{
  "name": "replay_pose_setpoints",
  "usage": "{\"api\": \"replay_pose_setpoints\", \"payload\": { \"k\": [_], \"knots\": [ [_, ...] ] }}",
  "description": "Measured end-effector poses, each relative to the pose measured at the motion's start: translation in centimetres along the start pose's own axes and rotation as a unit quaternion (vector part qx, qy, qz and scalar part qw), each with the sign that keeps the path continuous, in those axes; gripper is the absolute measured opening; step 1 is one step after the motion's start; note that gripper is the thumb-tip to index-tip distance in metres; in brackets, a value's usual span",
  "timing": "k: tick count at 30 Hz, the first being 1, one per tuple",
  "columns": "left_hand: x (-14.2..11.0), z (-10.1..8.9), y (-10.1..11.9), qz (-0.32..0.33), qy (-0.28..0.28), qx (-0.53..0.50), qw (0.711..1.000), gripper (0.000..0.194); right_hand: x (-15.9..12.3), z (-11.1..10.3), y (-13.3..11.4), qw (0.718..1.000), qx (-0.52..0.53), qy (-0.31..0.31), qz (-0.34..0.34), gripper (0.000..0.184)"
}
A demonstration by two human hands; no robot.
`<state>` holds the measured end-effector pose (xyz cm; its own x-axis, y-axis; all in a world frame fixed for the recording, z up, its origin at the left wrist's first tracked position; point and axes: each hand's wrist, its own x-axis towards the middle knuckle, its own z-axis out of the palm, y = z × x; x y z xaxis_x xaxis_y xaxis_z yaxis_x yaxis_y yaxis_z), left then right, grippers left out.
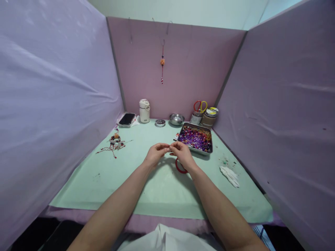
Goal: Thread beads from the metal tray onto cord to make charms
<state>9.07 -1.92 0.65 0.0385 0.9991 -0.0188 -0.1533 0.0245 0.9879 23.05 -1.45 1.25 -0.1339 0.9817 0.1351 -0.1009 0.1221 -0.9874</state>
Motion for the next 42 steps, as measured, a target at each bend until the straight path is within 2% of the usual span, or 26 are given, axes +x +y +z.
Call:
{"api": "replay_pose_setpoints", "payload": {
  "k": [8, 16, 19, 24, 32, 36, 42],
  "knots": [
    [-0.3, 0.1, 0.4, -0.030, 0.012, -0.071, 0.997, 0.026, 0.1, 0.1, 0.1, 1.000, 0.010, 0.004, -0.012, 0.021],
    [-0.4, 0.3, 0.2, -0.042, -0.002, -0.180, 0.983, 0.022, 0.2, -0.1, 0.7, 0.991, -0.087, 0.031, -0.100, 0.016],
    [-0.3, 0.4, 0.3, -0.043, 0.009, -0.186, 0.982, 0.020, 0.3, -0.1, 0.6, 0.986, -0.104, 0.050, -0.119, 0.017],
    [-0.3, 0.6, 0.6, -0.037, 0.025, -0.196, 0.980, 0.018, 0.3, -0.1, 0.6, 0.990, -0.070, 0.036, -0.115, 0.018],
    [-0.3, 0.5, 0.3, -0.019, 0.014, -0.182, 0.983, 0.022, 0.1, 0.2, 0.1, 0.991, -0.010, 0.061, -0.122, 0.015],
    [-0.3, 0.6, 0.4, 0.011, 0.016, -0.169, 0.985, 0.024, -0.1, 0.2, 0.0, 0.982, -0.059, 0.088, -0.154, 0.015],
    [-0.3, 0.6, 0.5, 0.051, 0.050, -0.143, 0.987, 0.024, -0.5, 0.1, -0.4, 0.963, -0.171, 0.086, -0.190, 0.010]
  ]
}}
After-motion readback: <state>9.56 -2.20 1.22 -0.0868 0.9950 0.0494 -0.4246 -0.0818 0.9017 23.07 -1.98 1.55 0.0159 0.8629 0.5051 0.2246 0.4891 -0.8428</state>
